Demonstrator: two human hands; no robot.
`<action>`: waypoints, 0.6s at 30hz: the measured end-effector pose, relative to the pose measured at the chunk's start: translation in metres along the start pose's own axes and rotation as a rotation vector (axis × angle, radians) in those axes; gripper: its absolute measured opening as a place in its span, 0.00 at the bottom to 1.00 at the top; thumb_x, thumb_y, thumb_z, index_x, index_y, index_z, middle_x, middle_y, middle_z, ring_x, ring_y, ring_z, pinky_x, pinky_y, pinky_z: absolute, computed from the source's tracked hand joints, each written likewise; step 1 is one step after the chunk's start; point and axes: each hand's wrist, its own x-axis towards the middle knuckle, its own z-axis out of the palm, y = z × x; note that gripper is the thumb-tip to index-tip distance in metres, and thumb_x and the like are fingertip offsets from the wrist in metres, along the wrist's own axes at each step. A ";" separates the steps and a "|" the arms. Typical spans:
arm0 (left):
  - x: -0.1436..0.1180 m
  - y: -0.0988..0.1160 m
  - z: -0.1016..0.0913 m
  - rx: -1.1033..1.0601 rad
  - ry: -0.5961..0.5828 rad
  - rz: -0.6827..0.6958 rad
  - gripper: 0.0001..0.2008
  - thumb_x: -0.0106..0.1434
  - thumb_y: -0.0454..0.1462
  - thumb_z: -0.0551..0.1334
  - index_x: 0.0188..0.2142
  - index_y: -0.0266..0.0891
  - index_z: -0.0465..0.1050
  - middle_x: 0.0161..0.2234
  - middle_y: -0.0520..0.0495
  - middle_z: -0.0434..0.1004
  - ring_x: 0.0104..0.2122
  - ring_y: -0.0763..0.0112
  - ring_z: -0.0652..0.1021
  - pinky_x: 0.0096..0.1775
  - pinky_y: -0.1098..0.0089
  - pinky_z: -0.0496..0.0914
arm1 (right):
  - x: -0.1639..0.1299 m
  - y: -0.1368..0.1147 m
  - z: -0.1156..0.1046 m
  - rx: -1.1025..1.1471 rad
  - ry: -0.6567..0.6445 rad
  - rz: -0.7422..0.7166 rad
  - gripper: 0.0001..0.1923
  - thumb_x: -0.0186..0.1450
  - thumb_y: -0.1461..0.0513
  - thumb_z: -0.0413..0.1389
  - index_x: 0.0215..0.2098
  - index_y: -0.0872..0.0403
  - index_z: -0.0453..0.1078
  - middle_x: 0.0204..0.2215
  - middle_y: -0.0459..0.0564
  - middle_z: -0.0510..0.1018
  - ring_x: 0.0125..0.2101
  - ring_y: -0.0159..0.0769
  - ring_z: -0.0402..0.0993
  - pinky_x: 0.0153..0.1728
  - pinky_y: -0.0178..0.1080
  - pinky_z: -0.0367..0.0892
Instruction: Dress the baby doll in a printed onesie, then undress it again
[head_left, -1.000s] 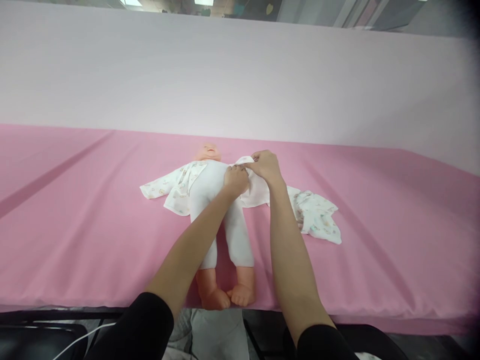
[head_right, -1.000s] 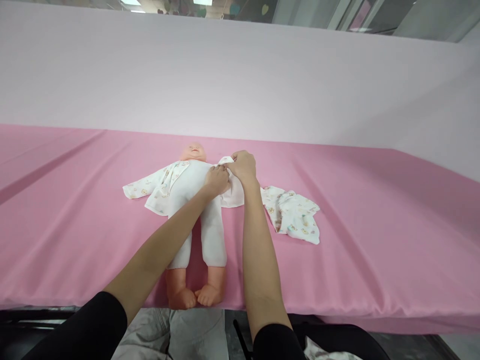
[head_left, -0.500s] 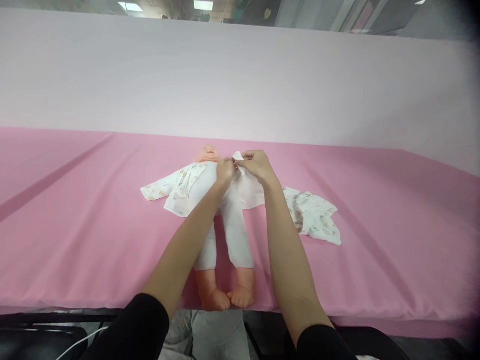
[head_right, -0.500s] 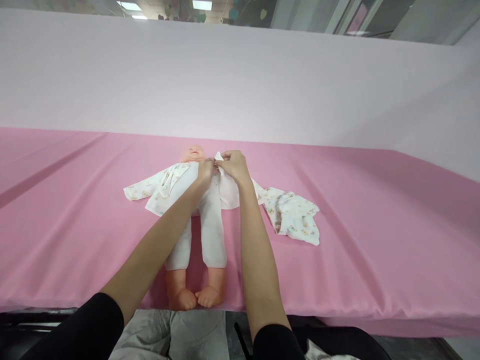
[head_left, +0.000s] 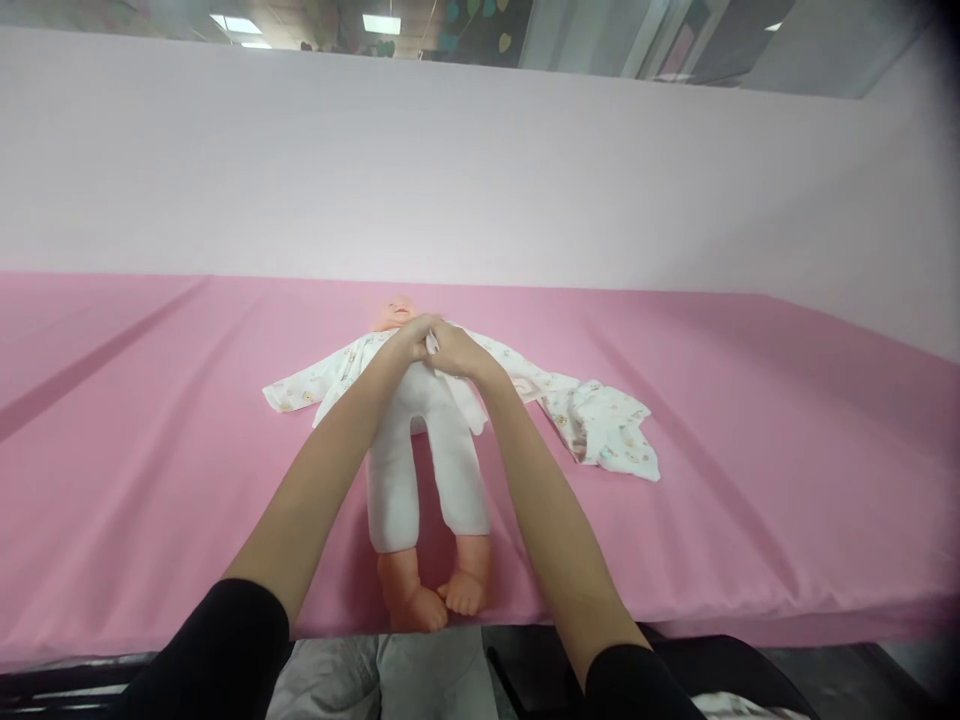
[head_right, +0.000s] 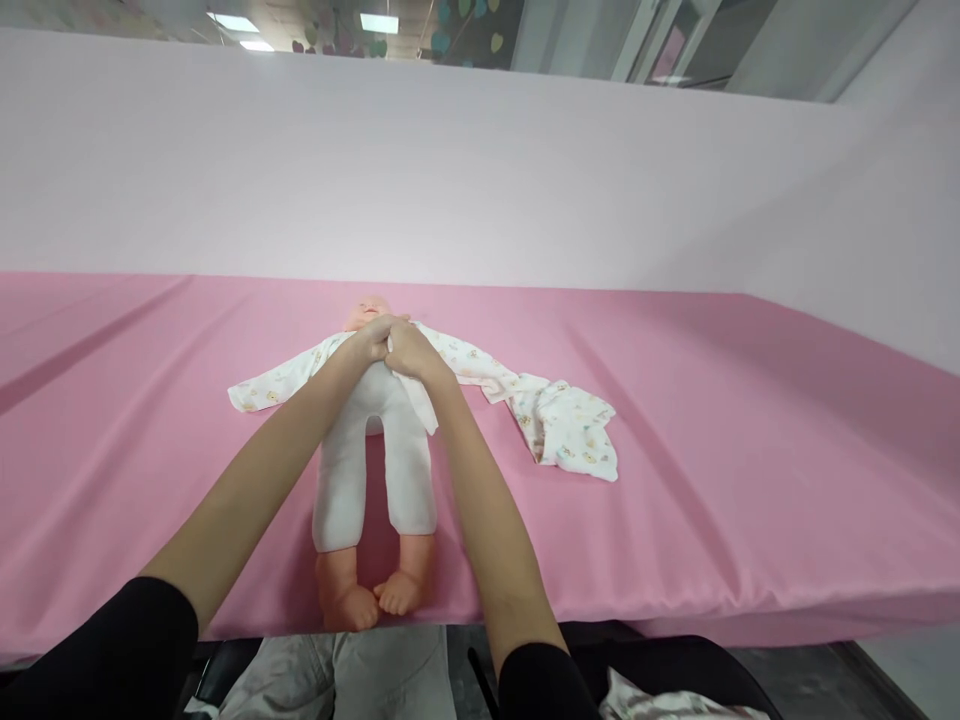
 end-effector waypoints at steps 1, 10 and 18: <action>0.001 0.001 -0.001 -0.004 -0.010 -0.029 0.08 0.65 0.27 0.53 0.39 0.30 0.70 0.18 0.52 0.66 0.26 0.73 0.72 0.36 0.67 0.69 | -0.004 0.000 -0.004 0.037 -0.068 0.000 0.11 0.49 0.70 0.56 0.29 0.53 0.61 0.27 0.49 0.73 0.27 0.39 0.69 0.27 0.37 0.64; 0.001 -0.005 -0.014 0.559 0.225 0.294 0.20 0.52 0.23 0.53 0.39 0.34 0.78 0.35 0.45 0.78 0.39 0.69 0.76 0.45 0.71 0.68 | -0.010 0.079 -0.041 0.140 0.151 0.421 0.10 0.59 0.66 0.55 0.40 0.56 0.72 0.30 0.51 0.77 0.24 0.31 0.73 0.28 0.34 0.68; -0.014 0.009 -0.023 1.101 0.205 0.377 0.15 0.53 0.23 0.55 0.30 0.35 0.80 0.39 0.41 0.79 0.43 0.62 0.76 0.48 0.65 0.68 | -0.006 0.145 -0.029 -0.053 0.162 0.606 0.09 0.59 0.61 0.56 0.35 0.51 0.77 0.29 0.48 0.78 0.28 0.34 0.73 0.32 0.35 0.66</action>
